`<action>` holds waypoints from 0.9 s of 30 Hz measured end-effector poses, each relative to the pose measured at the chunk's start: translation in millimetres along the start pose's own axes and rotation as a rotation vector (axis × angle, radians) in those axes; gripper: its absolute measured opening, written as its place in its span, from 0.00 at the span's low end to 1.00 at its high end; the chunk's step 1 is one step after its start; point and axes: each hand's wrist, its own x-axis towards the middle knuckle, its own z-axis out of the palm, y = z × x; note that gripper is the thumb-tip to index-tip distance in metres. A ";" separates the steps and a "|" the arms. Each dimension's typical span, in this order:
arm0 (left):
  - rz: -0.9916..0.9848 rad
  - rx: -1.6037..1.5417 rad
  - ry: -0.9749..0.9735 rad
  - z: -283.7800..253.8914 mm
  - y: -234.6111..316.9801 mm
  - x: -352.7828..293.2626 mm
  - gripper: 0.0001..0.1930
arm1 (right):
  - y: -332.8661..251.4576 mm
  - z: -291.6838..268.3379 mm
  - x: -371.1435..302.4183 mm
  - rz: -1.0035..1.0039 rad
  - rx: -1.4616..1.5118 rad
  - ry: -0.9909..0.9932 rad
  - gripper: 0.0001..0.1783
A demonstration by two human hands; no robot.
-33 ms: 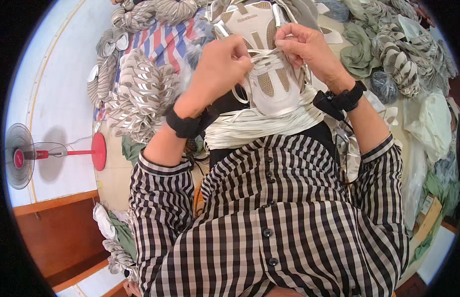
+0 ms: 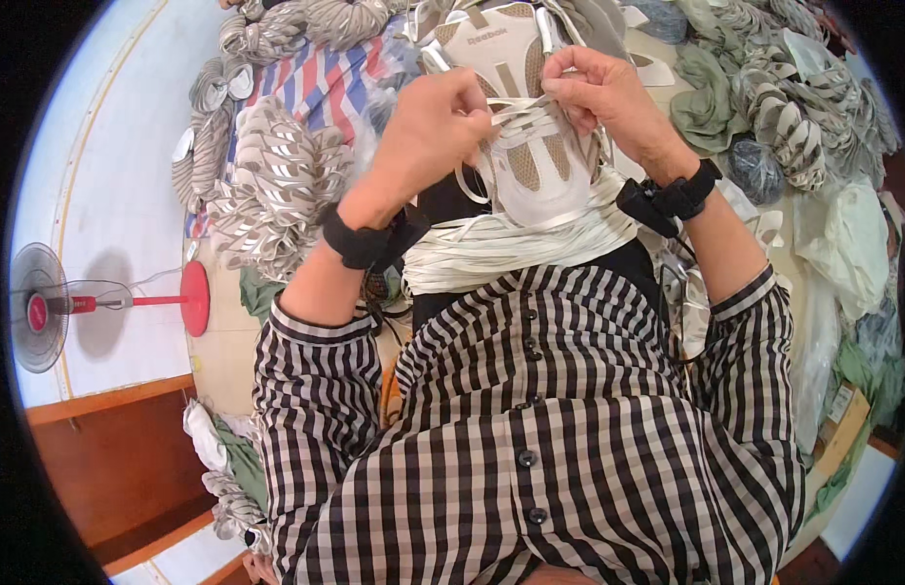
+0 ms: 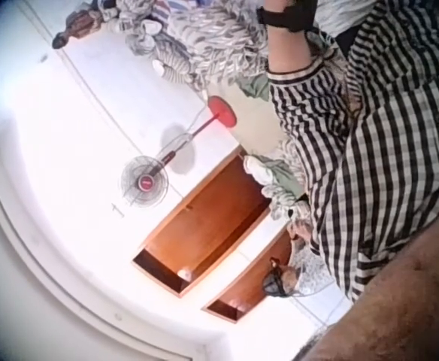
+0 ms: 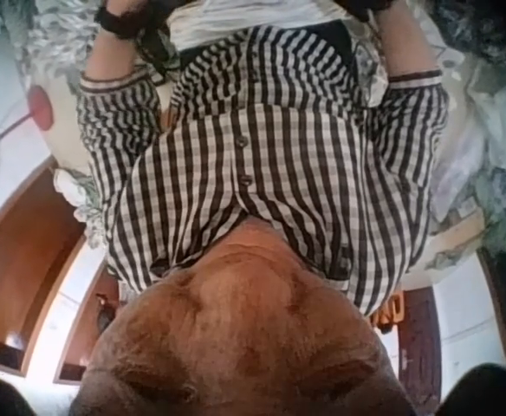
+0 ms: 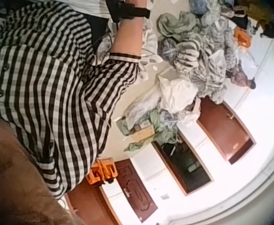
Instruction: The recorder is lacing a white and silver Reebok shoe upper while sitting among piles of similar shoe components.
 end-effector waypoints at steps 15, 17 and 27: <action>0.189 0.491 0.049 25.1 -8.4 -10.4 0.07 | 3.2 -1.3 -2.5 0.014 0.014 0.002 0.05; 0.237 0.570 0.112 30.1 -7.9 -13.5 0.06 | 4.0 -1.8 -2.5 0.018 0.024 0.007 0.05; 0.216 0.292 0.187 27.3 -7.4 -13.0 0.06 | 0.1 -9.3 -1.5 0.103 0.400 0.007 0.05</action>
